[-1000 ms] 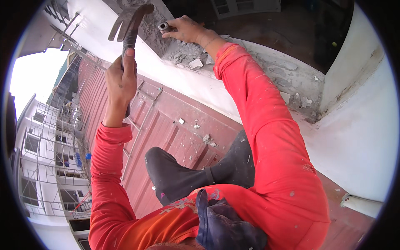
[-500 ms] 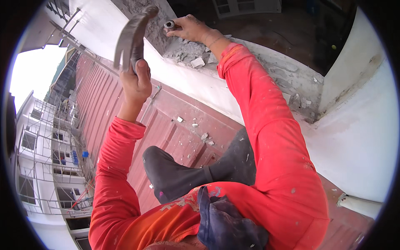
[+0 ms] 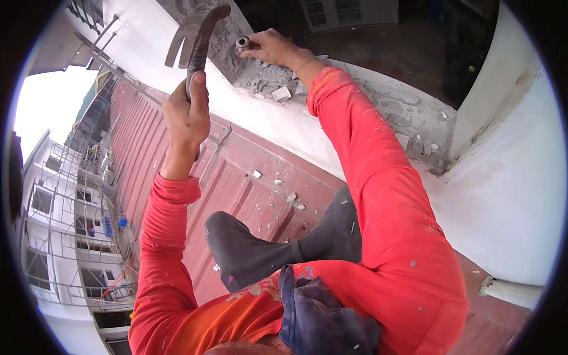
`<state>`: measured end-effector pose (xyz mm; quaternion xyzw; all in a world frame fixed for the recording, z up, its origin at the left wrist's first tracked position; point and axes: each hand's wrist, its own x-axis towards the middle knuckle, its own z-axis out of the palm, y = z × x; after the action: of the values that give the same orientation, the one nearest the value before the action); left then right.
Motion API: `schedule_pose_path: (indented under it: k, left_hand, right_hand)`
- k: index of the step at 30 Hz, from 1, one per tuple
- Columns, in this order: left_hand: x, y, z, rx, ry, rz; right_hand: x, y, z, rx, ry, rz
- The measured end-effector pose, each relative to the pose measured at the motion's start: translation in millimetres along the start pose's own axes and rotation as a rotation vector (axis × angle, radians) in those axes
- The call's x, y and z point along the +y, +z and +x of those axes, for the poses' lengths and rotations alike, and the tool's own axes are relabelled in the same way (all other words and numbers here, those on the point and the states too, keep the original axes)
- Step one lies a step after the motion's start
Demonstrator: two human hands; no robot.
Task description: The person uses a hammer and chisel to break away concrete from a wall opening, first working from the outside on a red corrugated roof and then moving inside the room to continue chipping away the wall from the interior.
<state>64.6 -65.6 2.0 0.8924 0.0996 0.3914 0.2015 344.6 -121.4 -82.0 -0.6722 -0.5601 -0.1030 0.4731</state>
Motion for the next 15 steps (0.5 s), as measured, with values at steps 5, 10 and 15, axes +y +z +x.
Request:
schedule_pose_path:
  k: [5,10,15]
  left_hand:
    - [-1,-8,-10,0.067,0.048,-0.097]
    - [-18,-11,-9,0.037,-0.029,-0.05]
    - [-19,-10,-13,0.024,-0.042,-0.041]
  right_hand:
    - [-19,-10,11,-0.04,-0.078,0.03]
    - [-35,0,26,0.026,-0.172,0.015]
    - [-32,-8,33,0.008,-0.152,-0.1]
